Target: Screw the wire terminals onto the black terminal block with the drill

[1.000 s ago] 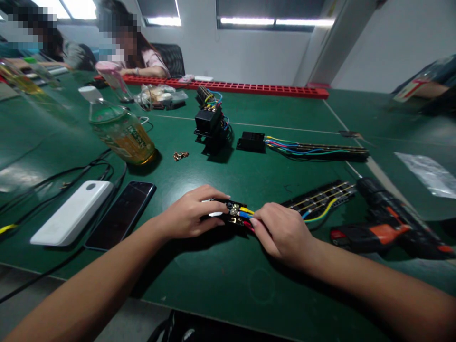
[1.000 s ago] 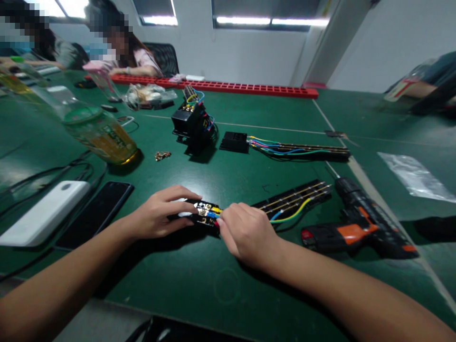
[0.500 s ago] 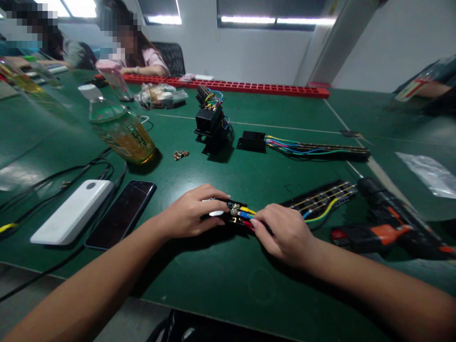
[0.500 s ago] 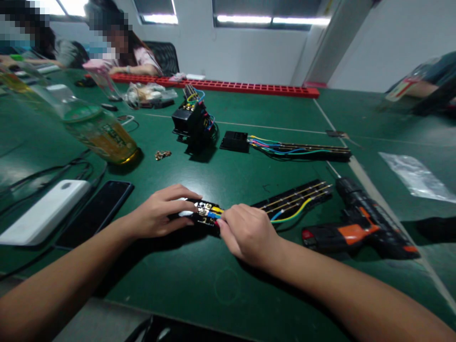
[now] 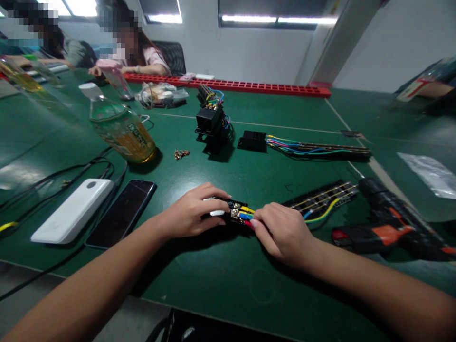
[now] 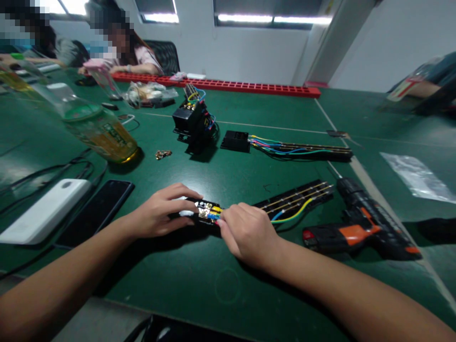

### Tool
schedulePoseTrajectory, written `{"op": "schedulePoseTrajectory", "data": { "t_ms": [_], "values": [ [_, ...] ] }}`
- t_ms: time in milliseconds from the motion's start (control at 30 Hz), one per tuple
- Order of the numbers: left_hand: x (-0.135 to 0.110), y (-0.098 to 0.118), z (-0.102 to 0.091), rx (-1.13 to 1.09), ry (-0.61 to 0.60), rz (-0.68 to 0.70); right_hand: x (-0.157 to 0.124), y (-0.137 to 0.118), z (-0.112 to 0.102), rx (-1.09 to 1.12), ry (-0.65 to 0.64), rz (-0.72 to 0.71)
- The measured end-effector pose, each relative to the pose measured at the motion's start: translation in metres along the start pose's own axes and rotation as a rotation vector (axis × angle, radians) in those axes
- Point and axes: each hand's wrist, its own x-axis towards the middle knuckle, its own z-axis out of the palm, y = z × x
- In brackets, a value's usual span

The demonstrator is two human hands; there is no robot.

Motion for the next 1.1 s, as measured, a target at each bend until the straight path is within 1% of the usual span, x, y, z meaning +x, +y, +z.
{"op": "schedulePoseTrajectory", "data": {
  "t_ms": [433, 733, 1100],
  "values": [
    [-0.001, -0.0005, 0.0, 0.026, -0.024, -0.015, 0.0012, -0.0016, 0.0006, -0.02, 0.0, -0.007],
    [-0.001, -0.0009, -0.0013, -0.017, -0.054, -0.052, 0.0025, -0.0016, 0.0003, -0.049, -0.006, -0.026],
    [-0.0012, 0.0004, -0.0003, -0.051, -0.037, -0.058, 0.0018, -0.0006, 0.0006, -0.05, -0.033, -0.037]
  ]
}}
